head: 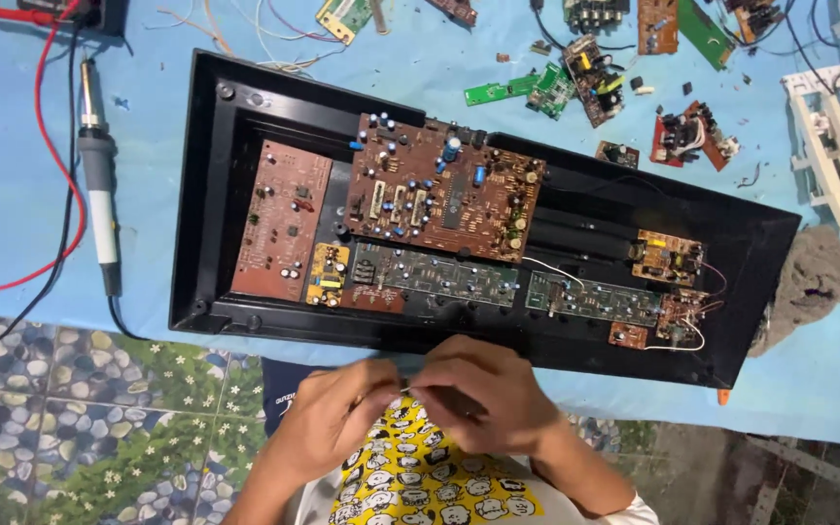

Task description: Repairing an electronic keyboard by connecting internal wiring harnesses and mounting circuit boards into the chassis.

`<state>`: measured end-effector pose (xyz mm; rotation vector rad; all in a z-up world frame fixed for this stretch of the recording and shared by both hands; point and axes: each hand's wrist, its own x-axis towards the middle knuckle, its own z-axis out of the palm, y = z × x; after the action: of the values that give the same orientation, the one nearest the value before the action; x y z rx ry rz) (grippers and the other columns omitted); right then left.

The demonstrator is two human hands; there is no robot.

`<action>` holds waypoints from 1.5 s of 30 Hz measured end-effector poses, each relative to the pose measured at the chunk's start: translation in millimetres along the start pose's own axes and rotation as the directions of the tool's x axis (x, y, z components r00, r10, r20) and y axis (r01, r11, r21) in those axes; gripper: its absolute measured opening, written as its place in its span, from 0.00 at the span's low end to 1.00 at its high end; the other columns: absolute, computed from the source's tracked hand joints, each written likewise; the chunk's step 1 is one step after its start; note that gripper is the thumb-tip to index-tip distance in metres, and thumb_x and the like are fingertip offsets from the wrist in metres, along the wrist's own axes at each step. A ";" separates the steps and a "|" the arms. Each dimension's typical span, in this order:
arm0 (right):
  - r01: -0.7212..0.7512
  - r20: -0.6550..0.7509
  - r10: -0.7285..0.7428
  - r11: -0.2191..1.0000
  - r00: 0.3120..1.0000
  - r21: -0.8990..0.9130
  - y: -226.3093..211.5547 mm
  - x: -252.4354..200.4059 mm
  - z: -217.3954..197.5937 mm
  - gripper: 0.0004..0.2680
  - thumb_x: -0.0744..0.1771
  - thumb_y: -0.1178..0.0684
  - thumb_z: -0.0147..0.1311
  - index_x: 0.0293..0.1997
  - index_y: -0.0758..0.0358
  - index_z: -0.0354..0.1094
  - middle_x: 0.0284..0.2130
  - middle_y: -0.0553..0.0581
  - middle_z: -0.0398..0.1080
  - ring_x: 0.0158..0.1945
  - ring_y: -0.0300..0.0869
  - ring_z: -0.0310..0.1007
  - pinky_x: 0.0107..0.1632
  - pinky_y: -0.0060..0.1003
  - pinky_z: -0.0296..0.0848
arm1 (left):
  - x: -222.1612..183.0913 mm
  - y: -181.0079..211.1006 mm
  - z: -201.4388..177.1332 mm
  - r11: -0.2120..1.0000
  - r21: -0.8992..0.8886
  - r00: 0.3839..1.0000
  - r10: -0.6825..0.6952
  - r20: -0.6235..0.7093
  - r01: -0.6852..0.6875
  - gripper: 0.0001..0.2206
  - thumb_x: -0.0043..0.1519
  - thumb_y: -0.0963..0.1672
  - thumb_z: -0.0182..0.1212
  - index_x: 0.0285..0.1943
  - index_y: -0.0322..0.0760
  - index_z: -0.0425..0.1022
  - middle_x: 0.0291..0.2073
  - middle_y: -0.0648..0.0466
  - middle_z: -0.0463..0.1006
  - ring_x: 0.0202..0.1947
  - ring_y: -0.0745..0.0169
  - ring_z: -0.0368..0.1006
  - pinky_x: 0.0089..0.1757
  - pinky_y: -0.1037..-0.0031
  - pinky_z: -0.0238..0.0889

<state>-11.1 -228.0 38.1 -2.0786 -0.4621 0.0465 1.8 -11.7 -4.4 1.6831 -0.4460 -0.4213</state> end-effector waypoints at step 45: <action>-0.503 -0.639 0.201 0.797 0.743 -0.334 17.4 -55.3 -107.0 0.04 0.70 0.73 0.59 0.49 0.82 0.73 0.43 0.66 0.72 0.32 0.40 0.59 0.37 0.31 0.58 | -5.6 6.1 -3.1 0.990 0.103 0.994 0.095 0.046 -0.099 0.11 0.58 0.39 0.62 0.21 0.35 0.71 0.13 0.59 0.67 0.12 0.67 0.54 0.20 0.77 0.51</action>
<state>-33.9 -342.6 71.9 -2.5062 0.3693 -0.5164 -1.8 -7.1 2.2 1.7488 -0.5867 -0.3664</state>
